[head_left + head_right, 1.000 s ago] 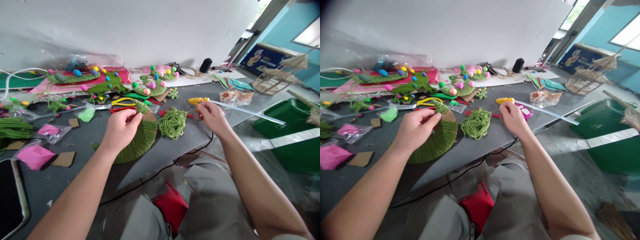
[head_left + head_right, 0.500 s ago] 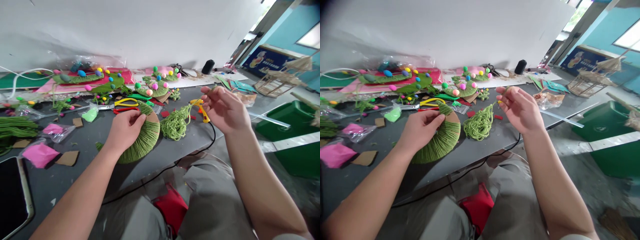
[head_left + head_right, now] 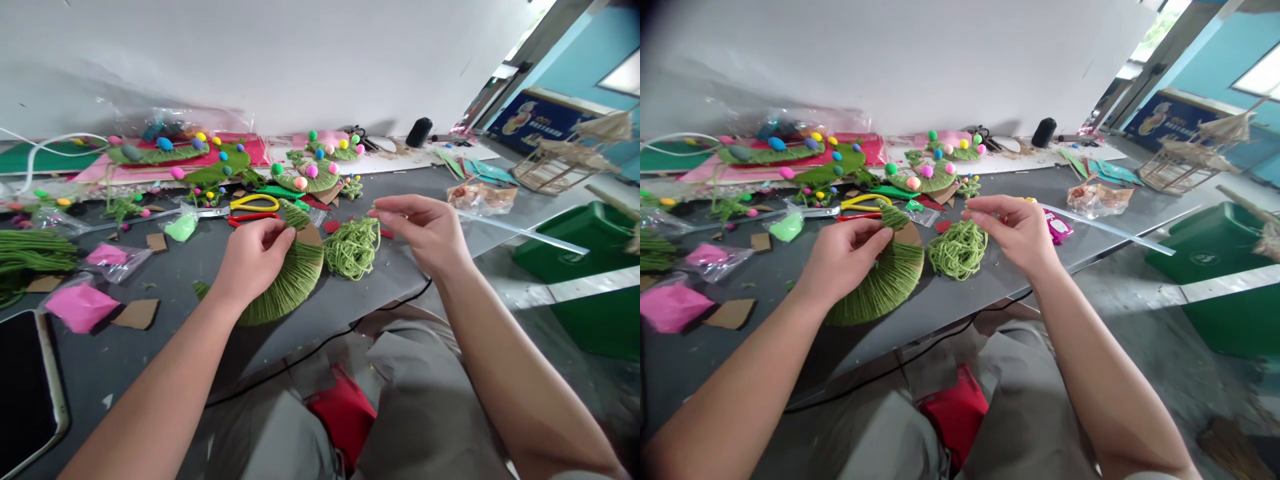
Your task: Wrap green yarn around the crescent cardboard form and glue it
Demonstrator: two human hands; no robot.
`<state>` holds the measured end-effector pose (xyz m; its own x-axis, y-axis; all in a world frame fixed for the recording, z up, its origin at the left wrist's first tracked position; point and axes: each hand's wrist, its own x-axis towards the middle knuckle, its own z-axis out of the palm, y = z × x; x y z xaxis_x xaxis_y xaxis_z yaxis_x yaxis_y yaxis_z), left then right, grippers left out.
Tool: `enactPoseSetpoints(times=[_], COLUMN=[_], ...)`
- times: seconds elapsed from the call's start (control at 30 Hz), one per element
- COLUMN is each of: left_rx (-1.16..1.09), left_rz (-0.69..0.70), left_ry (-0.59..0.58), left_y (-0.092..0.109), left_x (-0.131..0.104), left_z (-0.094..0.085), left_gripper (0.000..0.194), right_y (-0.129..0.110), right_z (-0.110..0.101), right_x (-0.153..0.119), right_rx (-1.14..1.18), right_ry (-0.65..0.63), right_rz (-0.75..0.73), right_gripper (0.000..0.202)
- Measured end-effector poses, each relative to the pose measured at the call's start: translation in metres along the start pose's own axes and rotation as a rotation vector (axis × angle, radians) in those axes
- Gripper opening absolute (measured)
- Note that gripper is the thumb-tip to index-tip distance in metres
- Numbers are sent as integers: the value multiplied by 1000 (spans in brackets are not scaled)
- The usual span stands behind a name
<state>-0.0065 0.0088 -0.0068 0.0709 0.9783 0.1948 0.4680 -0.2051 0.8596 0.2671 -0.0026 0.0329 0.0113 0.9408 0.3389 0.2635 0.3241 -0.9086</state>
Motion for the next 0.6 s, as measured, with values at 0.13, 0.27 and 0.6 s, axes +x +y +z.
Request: enactPoseSetpoints(times=[0.13, 0.27, 0.6], left_rx=[-4, 5, 38], left_rz=[6, 10, 43], left_ry=[5, 4, -27], left_y=[-1, 1, 10], left_x=[0, 0, -2], left_z=[1, 1, -3], left_gripper=[34, 31, 26], right_y=[-4, 2, 29], right_z=[11, 21, 26], right_x=[-2, 3, 19], right_rx=[-133, -231, -423], right_ry=[-53, -81, -159], right_rz=[-29, -65, -99], right_gripper=[15, 15, 25])
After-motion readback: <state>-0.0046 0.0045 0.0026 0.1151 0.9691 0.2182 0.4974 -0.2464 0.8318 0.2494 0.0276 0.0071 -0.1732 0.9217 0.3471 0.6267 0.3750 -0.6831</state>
